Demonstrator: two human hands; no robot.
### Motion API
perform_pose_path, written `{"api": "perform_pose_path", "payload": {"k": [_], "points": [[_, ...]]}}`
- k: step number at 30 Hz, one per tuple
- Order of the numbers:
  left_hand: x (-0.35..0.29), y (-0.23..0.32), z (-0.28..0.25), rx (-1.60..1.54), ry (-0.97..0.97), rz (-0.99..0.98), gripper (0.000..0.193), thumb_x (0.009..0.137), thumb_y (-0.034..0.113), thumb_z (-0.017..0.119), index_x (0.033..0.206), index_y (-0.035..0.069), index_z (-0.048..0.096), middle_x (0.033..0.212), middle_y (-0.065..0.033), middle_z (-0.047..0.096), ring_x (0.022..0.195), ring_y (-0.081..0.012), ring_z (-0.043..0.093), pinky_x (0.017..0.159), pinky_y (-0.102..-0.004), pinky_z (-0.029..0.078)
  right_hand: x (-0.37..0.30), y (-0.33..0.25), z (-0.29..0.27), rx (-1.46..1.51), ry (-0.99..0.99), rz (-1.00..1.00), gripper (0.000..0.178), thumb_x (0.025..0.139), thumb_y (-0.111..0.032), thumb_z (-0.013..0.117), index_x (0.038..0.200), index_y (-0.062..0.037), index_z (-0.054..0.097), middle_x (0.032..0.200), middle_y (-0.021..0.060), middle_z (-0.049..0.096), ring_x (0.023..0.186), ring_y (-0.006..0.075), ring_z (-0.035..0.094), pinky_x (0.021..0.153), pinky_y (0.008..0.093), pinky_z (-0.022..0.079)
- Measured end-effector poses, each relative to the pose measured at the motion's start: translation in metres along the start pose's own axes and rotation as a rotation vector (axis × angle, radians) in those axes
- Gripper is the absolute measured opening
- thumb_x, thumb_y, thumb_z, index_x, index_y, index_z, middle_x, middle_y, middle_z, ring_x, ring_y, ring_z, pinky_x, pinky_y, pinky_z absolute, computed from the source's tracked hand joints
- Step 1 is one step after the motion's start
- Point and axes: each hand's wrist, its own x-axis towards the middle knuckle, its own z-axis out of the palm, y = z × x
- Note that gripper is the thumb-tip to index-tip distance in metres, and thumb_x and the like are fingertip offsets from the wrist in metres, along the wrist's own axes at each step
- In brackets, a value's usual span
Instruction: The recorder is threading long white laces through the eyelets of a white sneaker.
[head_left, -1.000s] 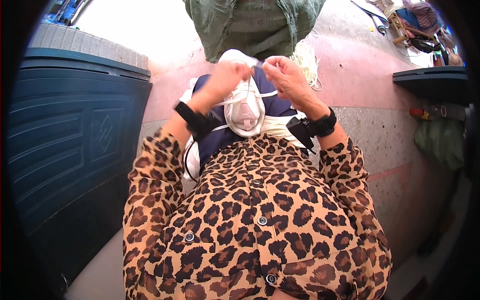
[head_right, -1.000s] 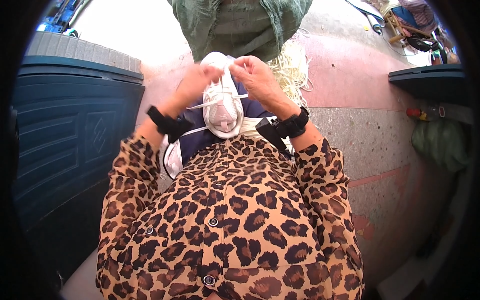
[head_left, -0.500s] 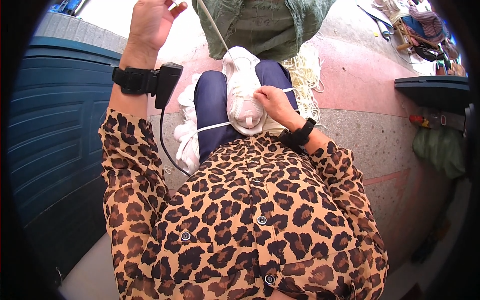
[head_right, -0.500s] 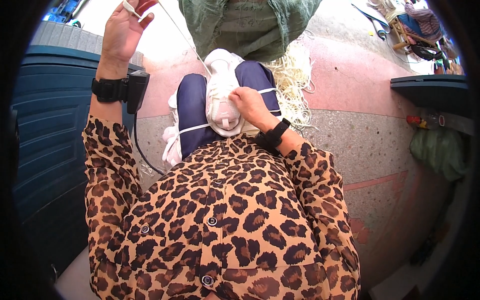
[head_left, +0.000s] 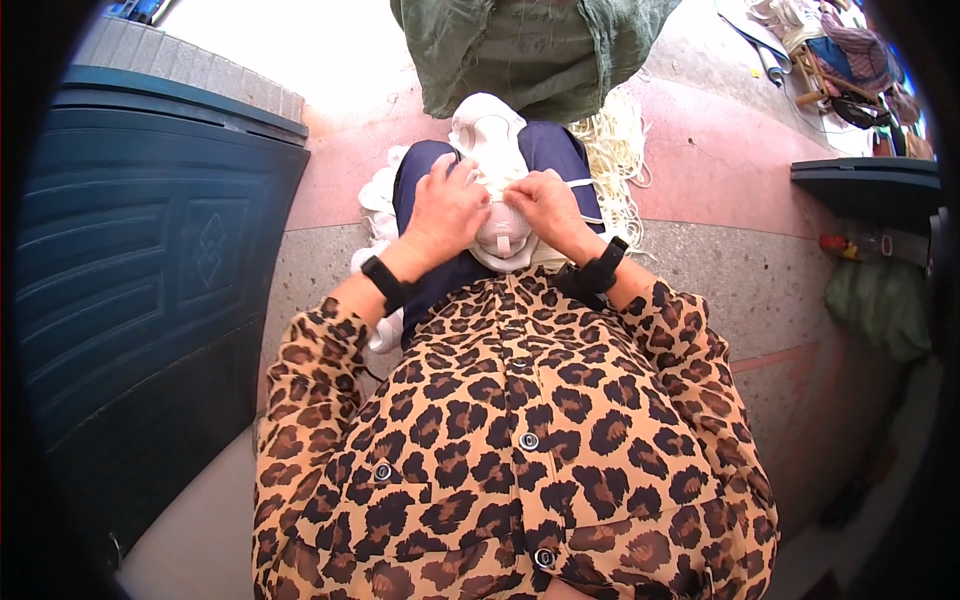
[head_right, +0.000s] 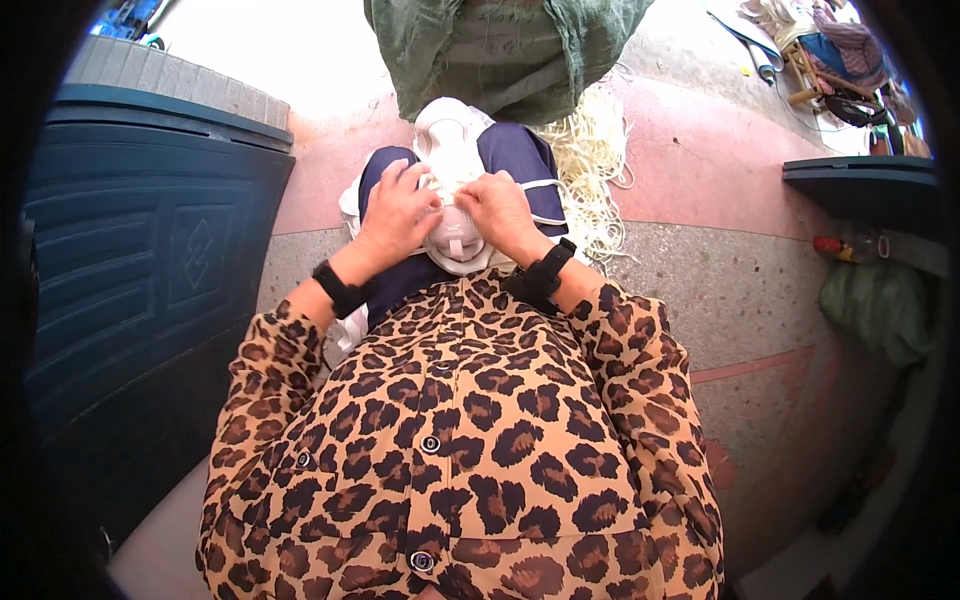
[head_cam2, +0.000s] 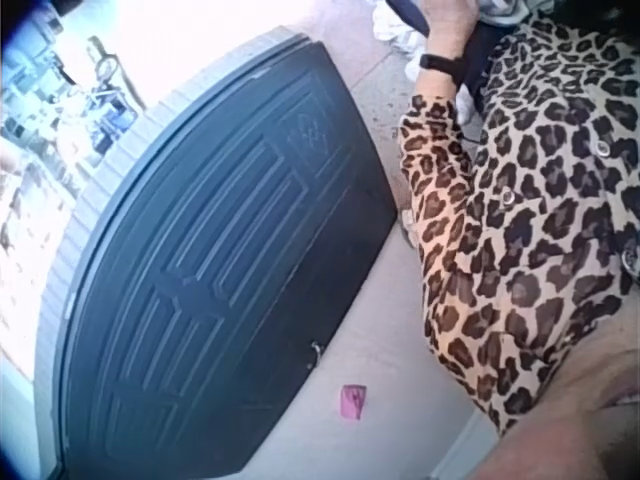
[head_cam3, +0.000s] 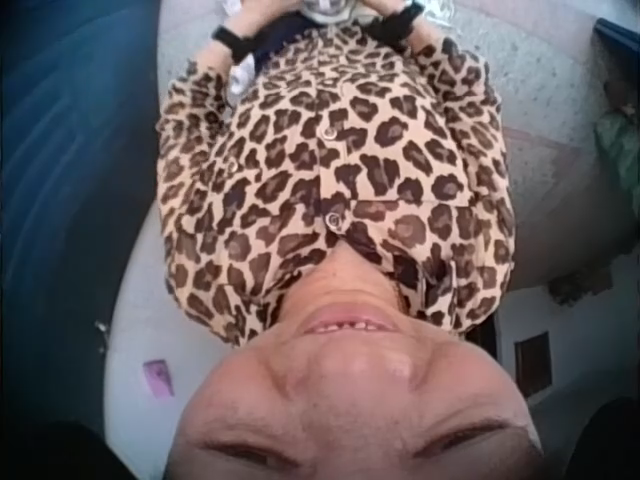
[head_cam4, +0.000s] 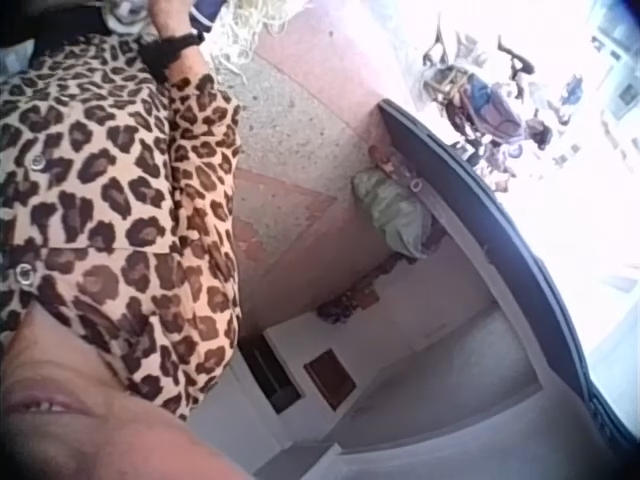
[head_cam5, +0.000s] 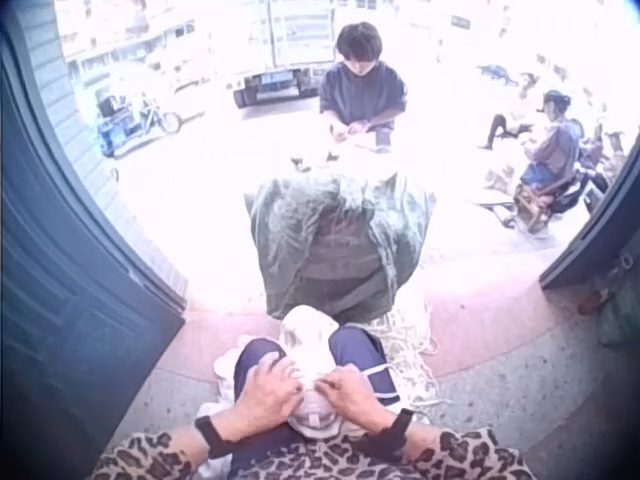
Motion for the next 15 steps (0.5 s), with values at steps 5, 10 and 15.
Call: {"api": "perform_pose_path", "payload": {"k": [5,10,15], "points": [[-0.009,0.018,0.006,0.220,0.016,-0.086,0.015,0.069,0.008,0.061,0.083,0.006,0.063,0.120,-0.0130,0.049,0.116,-0.0358,0.040,0.090,-0.0446,0.035,0.000,-0.006,-0.004,-0.081,-0.026,-0.071,0.021,0.077,-0.005,0.056,0.096,-0.0005,0.063,0.082,0.0188,0.061,0.078,0.0356,0.055,0.072,0.0425,0.045],[-0.005,0.019,0.011,0.160,0.036,-0.131,0.014,0.071,0.012,0.059,0.082,0.004,0.063,0.120,-0.0123,0.049,0.117,-0.0355,0.039,0.087,-0.0456,0.036,0.004,-0.009,0.002,-0.030,0.080,-0.204,0.027,0.076,-0.001,0.053,0.102,0.0006,0.057,0.079,0.0194,0.061,0.079,0.0360,0.055,0.071,0.0429,0.045],[-0.015,0.006,0.025,-0.003,0.042,-0.153,0.016,0.075,0.016,0.060,0.085,0.003,0.062,0.119,-0.0132,0.050,0.115,-0.0351,0.041,0.090,-0.0459,0.037,0.009,0.003,0.013,-0.010,0.151,-0.204,0.023,0.077,-0.005,0.056,0.100,-0.0055,0.061,0.073,0.0172,0.059,0.070,0.0350,0.057,0.064,0.0426,0.047]]}}
